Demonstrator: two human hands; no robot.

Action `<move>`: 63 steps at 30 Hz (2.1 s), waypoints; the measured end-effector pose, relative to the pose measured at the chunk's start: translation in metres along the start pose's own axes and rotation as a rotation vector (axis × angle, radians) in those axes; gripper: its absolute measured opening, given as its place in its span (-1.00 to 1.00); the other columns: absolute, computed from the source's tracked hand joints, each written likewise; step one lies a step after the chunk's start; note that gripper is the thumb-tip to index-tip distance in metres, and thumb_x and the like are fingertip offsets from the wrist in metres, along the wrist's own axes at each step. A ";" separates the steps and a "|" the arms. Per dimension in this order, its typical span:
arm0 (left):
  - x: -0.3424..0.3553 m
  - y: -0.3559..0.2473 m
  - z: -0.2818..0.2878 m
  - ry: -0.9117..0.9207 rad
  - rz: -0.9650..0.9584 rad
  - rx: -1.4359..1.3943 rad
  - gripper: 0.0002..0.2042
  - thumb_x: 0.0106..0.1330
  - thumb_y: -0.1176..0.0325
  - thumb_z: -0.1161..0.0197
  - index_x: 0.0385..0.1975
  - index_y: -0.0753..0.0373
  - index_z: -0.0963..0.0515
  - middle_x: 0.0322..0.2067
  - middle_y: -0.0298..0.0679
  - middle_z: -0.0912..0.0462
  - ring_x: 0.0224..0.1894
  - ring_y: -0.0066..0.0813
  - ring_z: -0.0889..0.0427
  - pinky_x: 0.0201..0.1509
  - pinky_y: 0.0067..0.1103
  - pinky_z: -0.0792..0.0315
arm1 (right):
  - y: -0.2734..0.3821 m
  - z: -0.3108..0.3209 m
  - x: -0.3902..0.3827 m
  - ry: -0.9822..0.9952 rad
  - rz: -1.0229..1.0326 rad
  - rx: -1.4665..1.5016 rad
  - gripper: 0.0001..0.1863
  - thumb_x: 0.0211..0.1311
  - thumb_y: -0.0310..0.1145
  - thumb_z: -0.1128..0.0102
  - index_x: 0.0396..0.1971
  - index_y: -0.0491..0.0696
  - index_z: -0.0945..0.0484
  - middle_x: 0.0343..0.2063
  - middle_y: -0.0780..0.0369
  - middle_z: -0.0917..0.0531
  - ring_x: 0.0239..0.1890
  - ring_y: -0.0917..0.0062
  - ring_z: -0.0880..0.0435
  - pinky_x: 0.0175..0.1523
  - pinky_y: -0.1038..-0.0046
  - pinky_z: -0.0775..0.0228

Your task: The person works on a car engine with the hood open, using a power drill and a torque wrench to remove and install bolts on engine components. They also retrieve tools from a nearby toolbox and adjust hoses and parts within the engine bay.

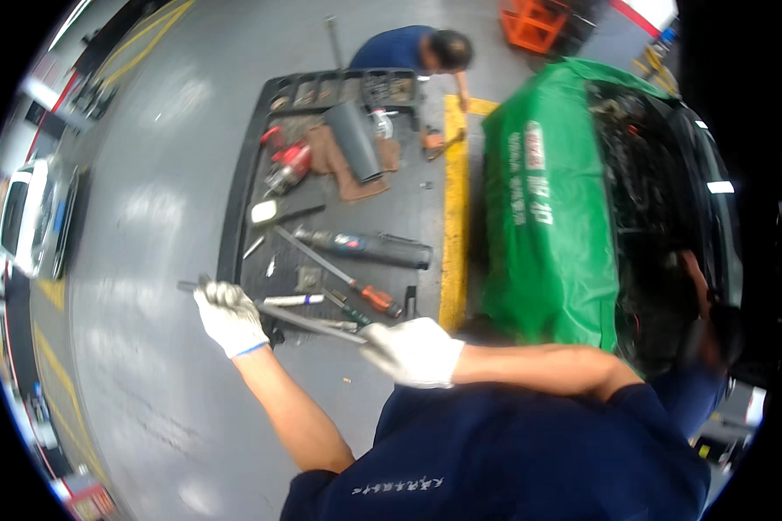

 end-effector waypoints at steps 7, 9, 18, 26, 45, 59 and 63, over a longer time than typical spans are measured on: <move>-0.054 -0.035 -0.039 0.042 -0.229 0.375 -0.58 0.54 0.31 -0.25 0.27 0.38 -0.38 -0.29 -0.36 -0.50 -0.25 -0.58 -0.51 -0.08 -0.60 -0.47 | -0.062 -0.046 0.065 -0.079 -0.231 -0.147 -0.64 0.53 -0.12 0.00 -0.14 -0.16 -0.48 -0.51 -0.06 -0.71 -0.44 -0.04 -0.74 -0.25 -0.03 -0.59; -0.080 -0.025 -0.040 0.033 -0.200 0.307 -0.56 0.52 0.39 -0.25 0.29 0.42 -0.34 -0.32 -0.38 -0.49 -0.29 -0.64 -0.49 -0.19 -0.69 -0.42 | -0.074 -0.064 0.083 -0.126 -0.158 -0.184 -0.64 0.54 -0.15 0.03 -0.15 -0.20 -0.47 -0.52 -0.05 -0.71 -0.46 -0.04 -0.73 -0.27 -0.04 -0.59; -0.148 -0.024 0.000 -0.078 -0.011 0.503 -0.66 0.51 0.33 -0.29 0.19 0.29 -0.49 -0.23 -0.25 -0.67 -0.31 -0.57 -0.65 -0.38 -0.76 -0.42 | -0.097 -0.006 0.097 -0.451 0.093 -0.508 -0.43 0.10 -0.23 -0.43 0.11 -0.07 -0.50 -0.09 0.00 -0.61 -0.04 0.08 -0.66 0.01 0.11 -0.53; -0.155 -0.020 -0.009 0.127 0.203 0.621 -0.65 0.47 0.35 -0.31 0.16 0.34 -0.49 -0.14 -0.15 -0.70 -0.27 -0.60 -0.63 -0.26 -0.72 -0.46 | -0.158 0.011 0.116 0.052 -0.214 -0.496 -0.15 0.03 -0.12 -0.51 0.35 -0.04 -0.38 -0.05 -0.08 -0.62 -0.01 0.03 -0.68 0.09 0.05 -0.55; -0.169 0.124 -0.225 0.834 0.039 1.067 -0.62 0.61 0.31 -0.09 0.30 0.34 -0.52 -0.26 -0.41 -0.59 -0.38 -0.74 -0.41 -0.27 -0.70 -0.38 | -0.159 0.102 -0.135 0.087 -0.052 1.012 -0.26 0.12 -0.30 -0.58 0.26 -0.12 -0.38 -0.06 0.19 -0.67 -0.12 0.47 -0.69 0.04 0.37 -0.62; -0.291 0.356 -0.345 1.277 0.161 1.305 -0.46 0.63 -0.10 0.11 -0.25 0.29 -0.61 -0.60 -0.34 -0.49 -0.59 -0.66 -0.34 -0.52 -0.64 -0.20 | -0.235 0.167 -0.363 -0.469 -0.350 0.247 -0.31 0.10 -0.13 -0.41 0.12 -0.20 -0.33 -0.31 -0.12 -0.68 -0.20 -0.10 -0.68 -0.08 0.04 -0.51; -0.355 0.418 -0.388 1.548 -0.295 1.257 -0.60 0.62 0.27 0.10 -0.41 0.40 -0.53 -0.52 -0.26 -0.55 -0.44 -0.53 -0.47 -0.26 -0.50 -0.39 | -0.231 0.175 -0.405 -0.495 -0.509 0.362 -0.24 0.13 -0.09 -0.40 0.16 -0.31 -0.30 -0.27 -0.16 -0.68 -0.17 -0.11 -0.68 -0.05 0.05 -0.53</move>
Point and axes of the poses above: each hand's wrist, its own x-axis towards the middle knuckle, its own z-axis out of the back of the hand, y = z × x, the point moved 2 cm from there along x, towards the middle knuckle
